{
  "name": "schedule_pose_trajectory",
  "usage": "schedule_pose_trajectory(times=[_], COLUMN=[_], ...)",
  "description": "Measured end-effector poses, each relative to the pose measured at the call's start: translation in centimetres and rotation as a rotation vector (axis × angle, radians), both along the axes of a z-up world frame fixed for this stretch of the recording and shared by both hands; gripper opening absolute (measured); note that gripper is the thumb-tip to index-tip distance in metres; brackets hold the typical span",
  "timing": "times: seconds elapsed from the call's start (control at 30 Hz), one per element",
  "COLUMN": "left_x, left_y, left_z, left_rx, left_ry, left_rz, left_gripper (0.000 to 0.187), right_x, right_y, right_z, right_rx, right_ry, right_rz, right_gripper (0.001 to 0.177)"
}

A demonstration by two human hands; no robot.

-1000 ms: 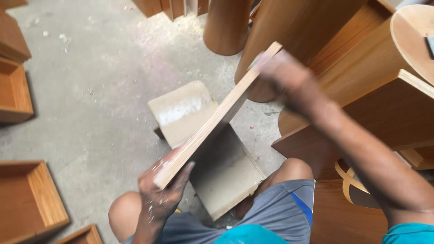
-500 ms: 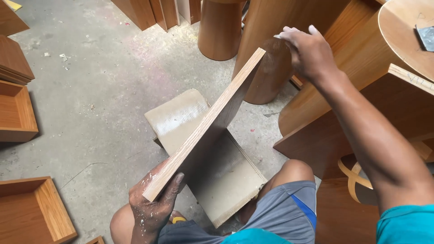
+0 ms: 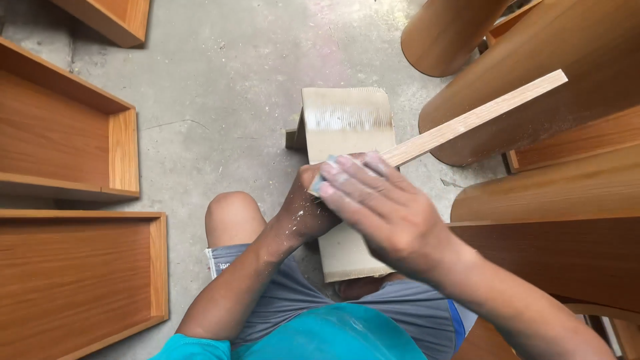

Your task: Hand-sanding the surfaces and edges of wooden drawer panels using sandpaper in a workshop environment.

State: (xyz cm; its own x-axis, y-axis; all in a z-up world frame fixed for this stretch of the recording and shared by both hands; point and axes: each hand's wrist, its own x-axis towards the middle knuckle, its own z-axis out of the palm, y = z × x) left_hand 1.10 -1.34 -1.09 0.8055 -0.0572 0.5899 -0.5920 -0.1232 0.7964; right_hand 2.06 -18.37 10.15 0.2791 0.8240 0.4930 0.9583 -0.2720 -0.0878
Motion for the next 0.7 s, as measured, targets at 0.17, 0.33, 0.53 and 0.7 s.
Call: schedule_pose_trajectory(times=[0.17,0.33,0.53,0.7], left_x=[-0.3,1.0,1.9,1.8], left_y=[0.3,1.3,4.0,4.8], left_z=[1.0,1.2,3.1,2.9], left_rx=[-0.025,-0.099,0.026,0.220], left_ry=[0.021,0.210,0.335,0.462], left_rz=[0.059,-0.125,-0.178,-0.048], left_gripper=[0.040,0.041,0.042,0.026], right_x=[2.8,3.6,-0.6,4.5], right_y=[-4.2,-6.7,5.6,1.7], right_z=[1.3,-4.6,-9.4,-10.7], right_rx=[-0.052,0.294,0.509,0.750], right_ry=[-0.088,-0.128,-0.297,-0.220], right_rz=[-0.167,-0.500,-0.414,-0.447], right_gripper=[0.027,0.029,0.031,0.035])
